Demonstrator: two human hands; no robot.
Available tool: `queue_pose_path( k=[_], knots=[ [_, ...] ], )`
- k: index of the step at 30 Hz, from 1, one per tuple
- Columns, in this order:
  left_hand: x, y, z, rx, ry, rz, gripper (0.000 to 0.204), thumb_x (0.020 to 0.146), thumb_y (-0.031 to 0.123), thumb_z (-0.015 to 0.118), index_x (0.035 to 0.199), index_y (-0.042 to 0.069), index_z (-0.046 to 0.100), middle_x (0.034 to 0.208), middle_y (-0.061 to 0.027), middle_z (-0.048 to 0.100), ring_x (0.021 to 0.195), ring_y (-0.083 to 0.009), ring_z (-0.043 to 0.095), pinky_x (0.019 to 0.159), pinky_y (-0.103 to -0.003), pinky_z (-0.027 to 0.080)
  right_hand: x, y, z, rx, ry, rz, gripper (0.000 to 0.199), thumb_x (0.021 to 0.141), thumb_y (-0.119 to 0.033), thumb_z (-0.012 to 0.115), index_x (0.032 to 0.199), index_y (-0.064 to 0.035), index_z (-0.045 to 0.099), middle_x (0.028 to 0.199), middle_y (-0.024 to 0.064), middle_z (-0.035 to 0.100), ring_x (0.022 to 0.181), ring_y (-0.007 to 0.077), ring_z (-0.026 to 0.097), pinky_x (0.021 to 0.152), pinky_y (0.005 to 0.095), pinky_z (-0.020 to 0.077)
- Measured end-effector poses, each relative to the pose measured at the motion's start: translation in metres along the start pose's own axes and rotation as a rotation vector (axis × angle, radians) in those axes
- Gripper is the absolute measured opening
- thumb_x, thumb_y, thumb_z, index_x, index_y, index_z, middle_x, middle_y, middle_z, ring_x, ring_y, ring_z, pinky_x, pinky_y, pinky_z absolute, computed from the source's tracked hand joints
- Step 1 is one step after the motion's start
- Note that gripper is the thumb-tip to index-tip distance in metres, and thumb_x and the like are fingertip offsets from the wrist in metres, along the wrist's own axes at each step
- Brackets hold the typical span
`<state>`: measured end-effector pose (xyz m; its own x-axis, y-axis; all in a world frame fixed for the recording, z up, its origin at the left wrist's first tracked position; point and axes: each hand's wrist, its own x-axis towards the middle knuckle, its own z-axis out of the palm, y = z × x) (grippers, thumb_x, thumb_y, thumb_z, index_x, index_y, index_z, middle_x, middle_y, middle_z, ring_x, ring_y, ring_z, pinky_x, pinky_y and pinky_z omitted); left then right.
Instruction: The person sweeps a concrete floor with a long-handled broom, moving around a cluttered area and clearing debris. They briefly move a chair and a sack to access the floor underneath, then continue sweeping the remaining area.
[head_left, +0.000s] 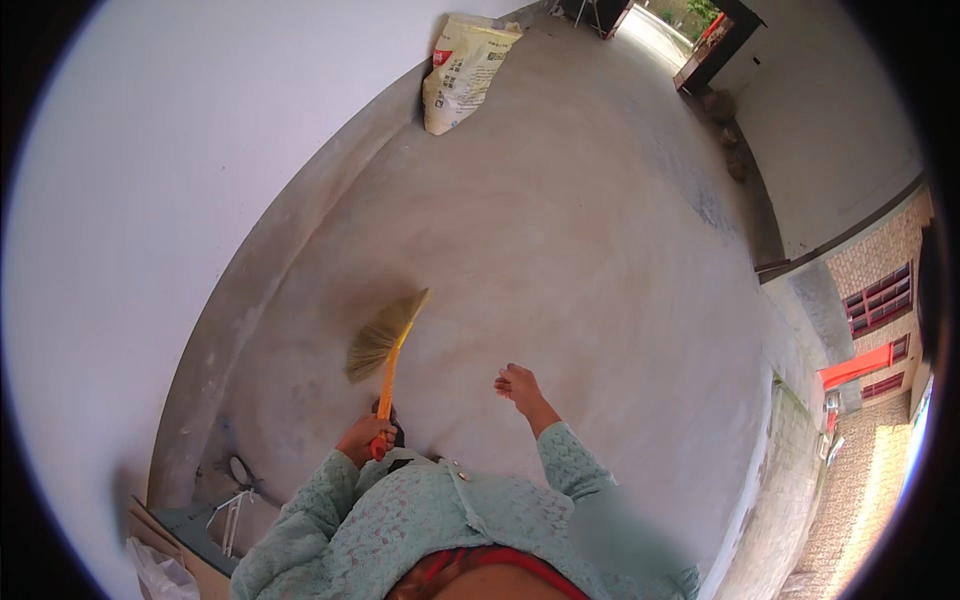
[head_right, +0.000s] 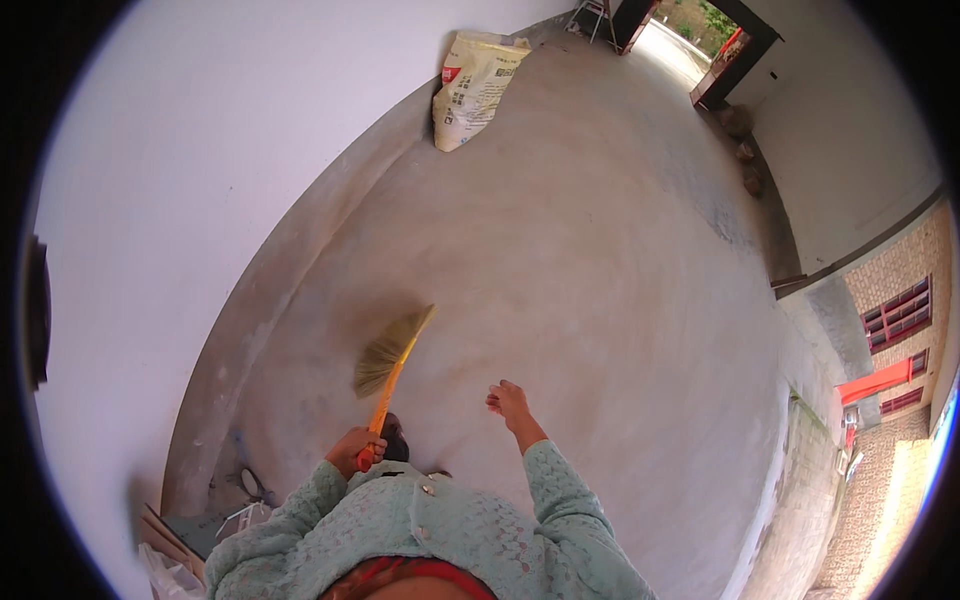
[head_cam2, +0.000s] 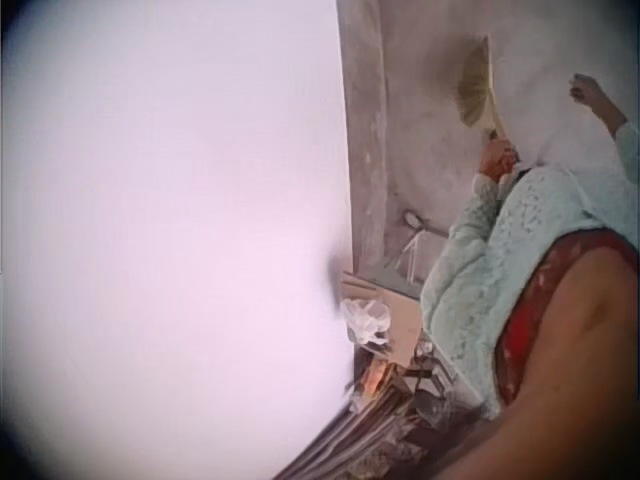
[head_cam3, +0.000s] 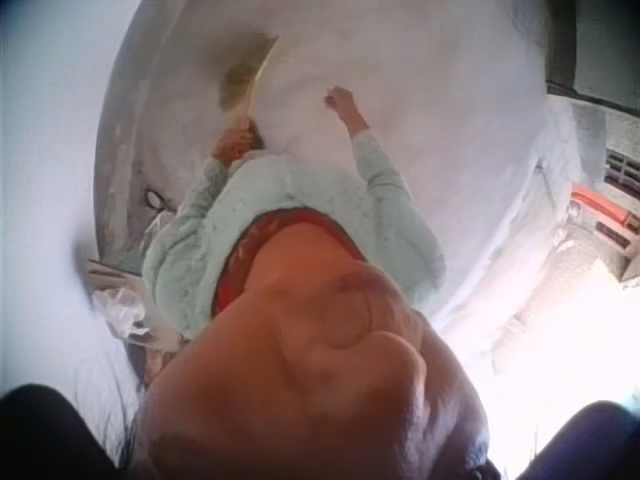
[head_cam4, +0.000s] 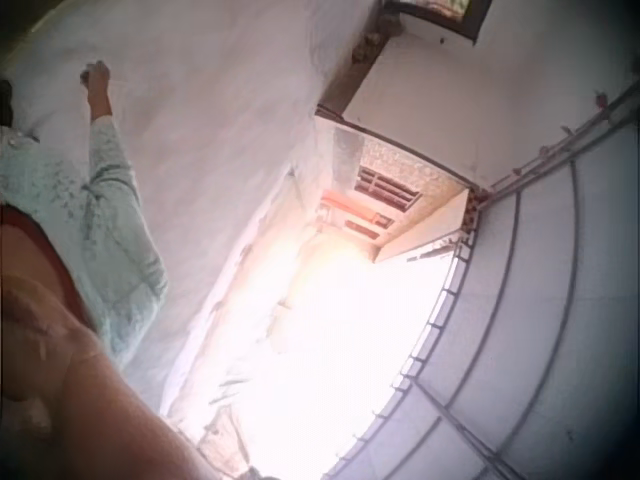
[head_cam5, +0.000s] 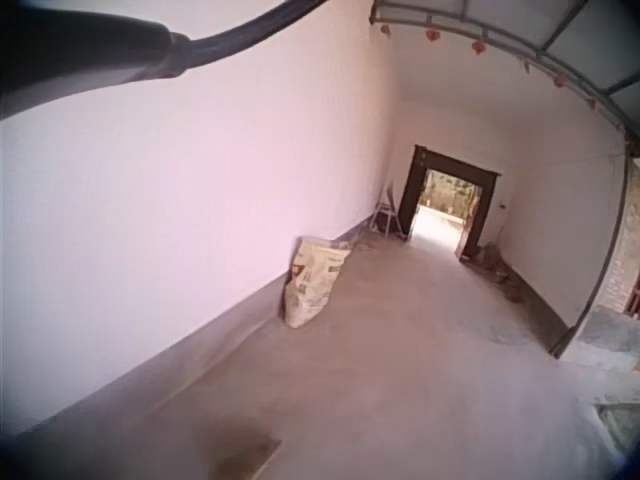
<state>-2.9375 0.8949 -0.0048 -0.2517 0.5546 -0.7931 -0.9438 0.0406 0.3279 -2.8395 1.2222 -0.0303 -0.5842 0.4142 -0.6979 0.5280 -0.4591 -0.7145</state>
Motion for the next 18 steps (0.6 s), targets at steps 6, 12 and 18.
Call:
queue_pose_path(
  k=[6, 12, 18],
  knots=[
    [0.032, 0.062, 0.055, -0.004, -0.170, -0.026, 0.008, 0.070, 0.000, 0.054, 0.074, 0.000, 0.046, 0.056, -0.0085, 0.049, 0.044, -0.0180, 0.049, 0.038, -0.027, 0.041, 0.002, -0.039, 0.090, 0.114, -0.097, 0.446, 0.038, 0.074, -0.025, 0.063, 0.099, -0.0010, 0.048, 0.086, 0.0171, 0.056, 0.074, 0.0256, 0.055, 0.067, 0.0342, 0.0477],
    [0.048, 0.107, 0.110, -0.004, -0.304, 0.094, 0.022, 0.069, 0.002, 0.054, 0.088, 0.005, 0.042, 0.058, -0.0069, 0.048, 0.041, -0.0160, 0.048, 0.035, -0.027, 0.040, 0.035, -0.072, 0.134, 0.360, -0.526, 0.232, 0.026, 0.079, -0.016, 0.053, 0.099, 0.0001, 0.048, 0.087, 0.0150, 0.056, 0.079, 0.0242, 0.055, 0.074, 0.0335, 0.0456],
    [0.057, 0.136, 0.127, 0.014, -0.350, 0.222, 0.021, 0.070, 0.016, 0.055, 0.083, 0.005, 0.043, 0.062, -0.0047, 0.047, 0.051, -0.0119, 0.048, 0.043, -0.025, 0.041, 0.072, -0.104, 0.139, 0.324, -0.493, 0.281, 0.018, 0.077, -0.013, 0.049, 0.089, 0.0000, 0.051, 0.082, 0.0117, 0.056, 0.077, 0.0221, 0.055, 0.072, 0.0322, 0.0454]
  ],
)
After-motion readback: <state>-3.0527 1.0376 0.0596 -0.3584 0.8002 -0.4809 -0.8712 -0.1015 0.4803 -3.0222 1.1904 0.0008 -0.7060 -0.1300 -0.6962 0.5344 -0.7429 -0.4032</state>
